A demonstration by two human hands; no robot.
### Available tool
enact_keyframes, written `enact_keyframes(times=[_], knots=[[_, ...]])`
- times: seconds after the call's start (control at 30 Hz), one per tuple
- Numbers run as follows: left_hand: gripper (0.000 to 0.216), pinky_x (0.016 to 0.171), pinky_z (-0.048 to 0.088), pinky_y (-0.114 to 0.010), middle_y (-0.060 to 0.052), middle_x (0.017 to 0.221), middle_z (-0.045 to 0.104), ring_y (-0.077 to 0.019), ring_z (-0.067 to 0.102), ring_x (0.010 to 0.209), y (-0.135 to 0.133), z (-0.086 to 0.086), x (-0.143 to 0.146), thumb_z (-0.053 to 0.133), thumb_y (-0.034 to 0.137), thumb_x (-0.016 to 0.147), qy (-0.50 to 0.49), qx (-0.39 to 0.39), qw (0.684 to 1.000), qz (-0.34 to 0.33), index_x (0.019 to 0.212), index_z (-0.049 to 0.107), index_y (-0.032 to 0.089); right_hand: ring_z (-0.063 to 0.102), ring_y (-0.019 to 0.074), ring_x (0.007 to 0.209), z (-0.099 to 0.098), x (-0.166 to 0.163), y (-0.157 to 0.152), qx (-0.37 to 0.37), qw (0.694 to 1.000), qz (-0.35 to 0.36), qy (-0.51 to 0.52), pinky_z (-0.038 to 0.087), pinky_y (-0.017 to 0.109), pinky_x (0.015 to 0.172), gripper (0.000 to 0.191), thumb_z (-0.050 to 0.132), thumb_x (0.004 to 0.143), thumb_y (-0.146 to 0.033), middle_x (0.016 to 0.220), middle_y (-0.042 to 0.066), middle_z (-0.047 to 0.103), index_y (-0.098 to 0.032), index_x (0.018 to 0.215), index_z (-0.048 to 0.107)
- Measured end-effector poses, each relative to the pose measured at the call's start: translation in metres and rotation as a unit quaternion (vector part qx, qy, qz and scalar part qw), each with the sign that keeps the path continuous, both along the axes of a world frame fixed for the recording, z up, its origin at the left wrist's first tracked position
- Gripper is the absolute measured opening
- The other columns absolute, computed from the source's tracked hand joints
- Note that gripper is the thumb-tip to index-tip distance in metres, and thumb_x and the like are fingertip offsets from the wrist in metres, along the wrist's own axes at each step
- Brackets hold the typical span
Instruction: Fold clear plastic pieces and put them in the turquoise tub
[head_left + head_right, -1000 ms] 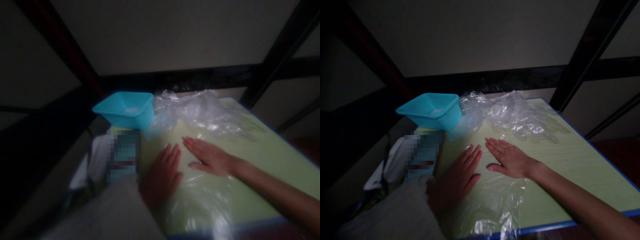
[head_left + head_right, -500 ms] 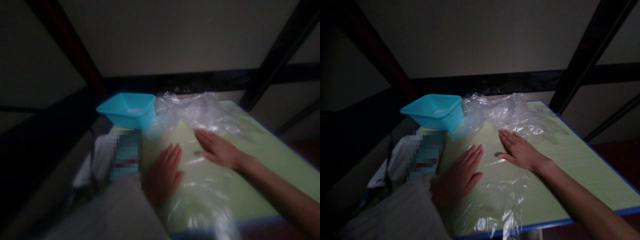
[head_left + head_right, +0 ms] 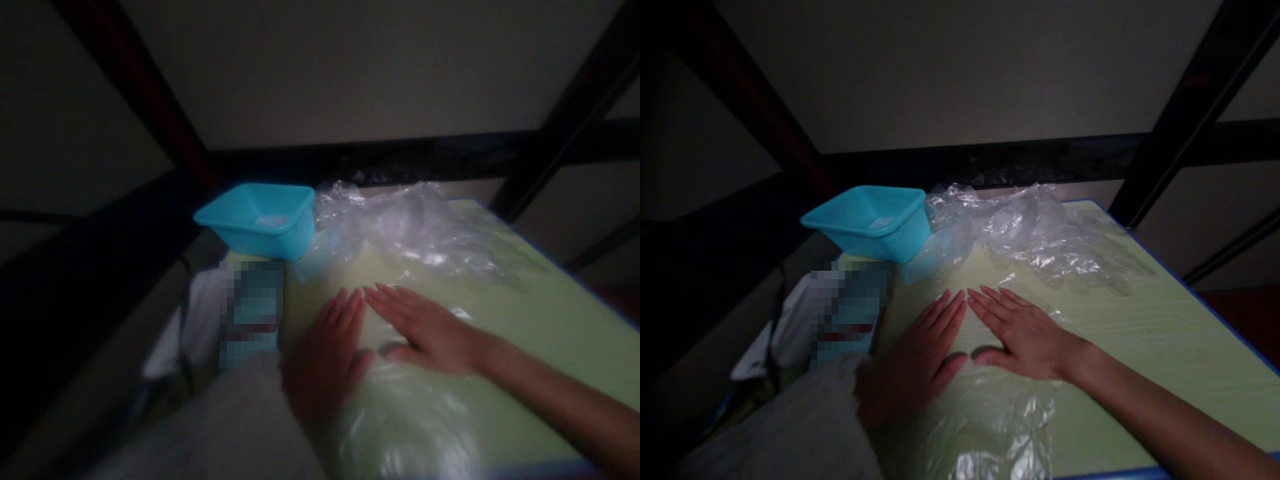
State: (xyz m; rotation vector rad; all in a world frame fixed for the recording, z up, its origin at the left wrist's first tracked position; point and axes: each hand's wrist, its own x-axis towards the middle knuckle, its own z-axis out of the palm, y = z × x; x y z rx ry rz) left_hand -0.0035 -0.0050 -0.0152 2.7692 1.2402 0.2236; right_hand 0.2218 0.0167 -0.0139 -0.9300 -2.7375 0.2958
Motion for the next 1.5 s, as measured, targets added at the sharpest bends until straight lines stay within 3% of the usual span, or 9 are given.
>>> enact_keyframes(times=[0.37, 0.67, 0.9, 1.03, 1.17, 1.3, 1.5], knots=[[0.064, 0.115, 0.022, -0.048, -0.017, 0.153, 0.022, -0.0311, 0.013, 0.142, 0.003, 0.004, -0.001, 0.048, 0.035, 0.089, 0.027, -0.019, 0.999, 0.005, 0.142, 0.027, 0.007, 0.026, 0.0287, 0.138, 0.0, 0.027, 0.014, 0.017, 0.997, -0.072, -0.025, 0.023, 0.05, 0.113, 0.078, 0.035, 0.09, -0.063, 0.152, 0.012, 0.024, -0.019, 0.15, 0.01], [0.061, 0.114, 0.023, -0.048, -0.017, 0.152, 0.026, -0.0306, 0.015, 0.142, 0.008, 0.002, -0.003, 0.048, 0.035, 0.089, 0.002, -0.008, 1.0, -0.012, 0.141, 0.029, 0.008, 0.028, 0.0306, 0.137, -0.003, 0.042, 0.027, 0.049, 0.992, -0.113, -0.033, 0.026, 0.053, 0.11, 0.076, 0.033, 0.09, -0.063, 0.149, 0.013, 0.029, -0.019, 0.15, 0.015], [0.066, 0.115, 0.023, -0.048, -0.02, 0.151, 0.025, -0.0287, 0.015, 0.143, 0.023, 0.002, -0.007, 0.05, 0.034, 0.086, -0.073, 0.0, 0.997, -0.002, 0.141, 0.027, 0.005, 0.034, 0.0317, 0.134, 0.016, 0.034, 0.026, 0.06, 0.988, -0.143, 0.005, 0.031, 0.052, 0.109, 0.073, 0.034, 0.091, -0.062, 0.148, 0.013, 0.033, -0.017, 0.148, 0.025], [0.058, 0.116, 0.023, -0.049, -0.016, 0.151, 0.028, -0.0279, 0.018, 0.142, 0.013, 0.01, -0.001, 0.046, 0.033, 0.088, -0.092, 0.036, 0.995, 0.026, 0.139, 0.031, 0.008, 0.04, 0.029, 0.132, 0.026, 0.016, 0.015, 0.06, 0.989, -0.123, 0.053, 0.035, 0.049, 0.108, 0.063, 0.033, 0.095, -0.052, 0.143, 0.015, 0.041, -0.013, 0.144, 0.034], [0.055, 0.113, 0.034, -0.043, -0.015, 0.149, 0.033, -0.0276, 0.029, 0.139, -0.012, 0.011, 0.007, 0.04, 0.031, 0.089, -0.084, 0.023, 0.996, 0.02, 0.14, 0.032, 0.01, 0.04, 0.0237, 0.132, 0.022, -0.003, 0.001, 0.028, 0.995, -0.061, 0.072, 0.034, 0.045, 0.109, 0.055, 0.035, 0.097, -0.041, 0.144, 0.013, 0.042, -0.014, 0.145, 0.032], [0.066, 0.112, 0.034, -0.046, -0.021, 0.149, 0.03, -0.0309, 0.025, 0.14, -0.025, 0.006, 0.009, 0.044, 0.044, 0.09, -0.041, -0.014, 0.999, -0.013, 0.14, 0.028, 0.004, 0.031, 0.024, 0.137, 0.009, -0.011, -0.007, 0.0, 0.999, -0.015, 0.04, 0.029, 0.04, 0.113, 0.068, 0.04, 0.094, -0.048, 0.148, 0.017, 0.033, -0.007, 0.146, 0.026], [0.076, 0.114, 0.025, -0.047, -0.023, 0.151, 0.022, -0.0294, 0.011, 0.143, -0.018, 0.002, 0.005, 0.045, 0.053, 0.089, -0.019, -0.019, 0.999, -0.046, 0.142, 0.022, 0.003, 0.021, 0.027, 0.14, -0.003, 0.005, 0.005, 0.007, 1.0, -0.025, -0.002, 0.021, 0.045, 0.115, 0.083, 0.041, 0.089, -0.062, 0.151, 0.015, 0.023, -0.011, 0.149, 0.016]])
